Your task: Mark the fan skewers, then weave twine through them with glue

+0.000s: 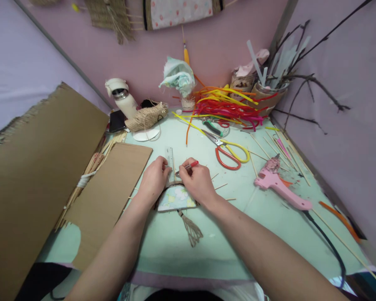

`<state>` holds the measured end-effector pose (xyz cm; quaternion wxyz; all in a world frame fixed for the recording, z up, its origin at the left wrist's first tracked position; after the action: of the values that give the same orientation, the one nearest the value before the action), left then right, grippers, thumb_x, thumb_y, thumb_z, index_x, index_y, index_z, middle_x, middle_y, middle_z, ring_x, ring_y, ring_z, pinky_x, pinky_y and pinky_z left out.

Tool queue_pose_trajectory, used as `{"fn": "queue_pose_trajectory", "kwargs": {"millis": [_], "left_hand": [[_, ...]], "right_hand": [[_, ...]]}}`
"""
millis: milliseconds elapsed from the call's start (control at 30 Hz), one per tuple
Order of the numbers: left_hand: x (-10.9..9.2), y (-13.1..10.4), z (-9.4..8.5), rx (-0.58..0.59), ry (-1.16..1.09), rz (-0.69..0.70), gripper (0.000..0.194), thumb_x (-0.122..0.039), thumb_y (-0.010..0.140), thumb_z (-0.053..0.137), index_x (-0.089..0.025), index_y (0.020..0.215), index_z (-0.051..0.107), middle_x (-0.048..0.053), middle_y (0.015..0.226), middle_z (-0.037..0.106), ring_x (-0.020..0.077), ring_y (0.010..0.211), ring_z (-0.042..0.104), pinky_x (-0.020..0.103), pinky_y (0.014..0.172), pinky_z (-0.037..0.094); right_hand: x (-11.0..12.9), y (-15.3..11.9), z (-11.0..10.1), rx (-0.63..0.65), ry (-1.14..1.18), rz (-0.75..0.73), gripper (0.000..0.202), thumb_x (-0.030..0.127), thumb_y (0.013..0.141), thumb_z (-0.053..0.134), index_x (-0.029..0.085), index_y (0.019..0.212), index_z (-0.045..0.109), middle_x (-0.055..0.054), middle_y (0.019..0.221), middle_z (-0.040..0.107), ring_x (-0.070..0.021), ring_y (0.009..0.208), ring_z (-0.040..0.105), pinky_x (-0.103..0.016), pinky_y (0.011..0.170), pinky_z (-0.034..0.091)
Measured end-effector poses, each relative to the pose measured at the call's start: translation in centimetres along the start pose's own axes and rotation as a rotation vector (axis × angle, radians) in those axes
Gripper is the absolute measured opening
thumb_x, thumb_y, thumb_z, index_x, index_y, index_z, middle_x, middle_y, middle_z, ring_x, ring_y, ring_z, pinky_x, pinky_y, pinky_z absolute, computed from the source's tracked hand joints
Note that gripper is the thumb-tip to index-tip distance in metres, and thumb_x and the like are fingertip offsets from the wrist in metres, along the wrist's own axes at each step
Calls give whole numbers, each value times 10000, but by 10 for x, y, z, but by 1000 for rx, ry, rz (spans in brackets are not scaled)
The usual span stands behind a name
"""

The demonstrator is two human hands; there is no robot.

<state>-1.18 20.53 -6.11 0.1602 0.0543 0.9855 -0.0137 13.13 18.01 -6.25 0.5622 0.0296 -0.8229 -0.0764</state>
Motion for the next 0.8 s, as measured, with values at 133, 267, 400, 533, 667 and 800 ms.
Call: {"fn": "queue_pose_trajectory", "kwargs": {"millis": [133, 267, 400, 533, 667, 800], "left_hand": [[0, 0, -1, 4, -3, -9, 105, -201, 876, 495, -187, 978, 516, 74, 882, 639, 226, 833, 599, 309, 696, 409], [1, 0, 0, 1, -8, -10, 103, -203, 875, 497, -189, 975, 517, 73, 888, 640, 225, 824, 595, 310, 690, 404], [0, -1, 1, -10, -4, 10, 96, -202, 877, 492, -188, 969, 512, 73, 882, 639, 226, 823, 587, 311, 687, 397], [0, -1, 1, -12, -3, 9, 98, -208, 879, 491, -188, 973, 514, 73, 886, 637, 224, 829, 588, 309, 692, 399], [2, 0, 2, 0, -4, -10, 117, -210, 875, 505, -191, 990, 515, 74, 908, 643, 224, 831, 595, 308, 690, 403], [2, 0, 1, -9, -43, -20, 110, -207, 870, 514, -190, 978, 523, 74, 904, 649, 222, 834, 598, 310, 700, 407]], "right_hand": [[0, 0, -1, -4, -29, -4, 191, 294, 857, 492, 209, 689, 528, 23, 591, 602, -141, 545, 550, -251, 597, 395], [-1, 0, -2, -12, -14, 6, 191, 303, 858, 491, 210, 694, 519, 20, 595, 612, -141, 543, 554, -248, 587, 393], [0, -1, -1, -11, -8, -3, 190, 310, 860, 493, 209, 702, 524, 31, 578, 583, -133, 528, 534, -244, 582, 386], [0, -1, 0, 0, -22, -4, 194, 300, 861, 488, 208, 694, 522, 27, 584, 596, -133, 531, 541, -246, 588, 385], [0, 0, -3, -20, -44, 13, 192, 304, 861, 488, 208, 699, 528, 27, 571, 598, -136, 511, 528, -248, 569, 373], [3, 0, -6, -38, -36, -9, 189, 313, 864, 492, 210, 710, 527, 41, 550, 549, -129, 494, 495, -243, 553, 363]]}}
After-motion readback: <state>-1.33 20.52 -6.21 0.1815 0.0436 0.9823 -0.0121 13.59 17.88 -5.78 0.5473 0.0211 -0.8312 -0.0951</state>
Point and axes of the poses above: each hand's wrist, its own y-axis towards the middle knuckle, its own z-axis out of the palm, x = y × z, the point moved 8 cm from there along y, towards the middle knuckle
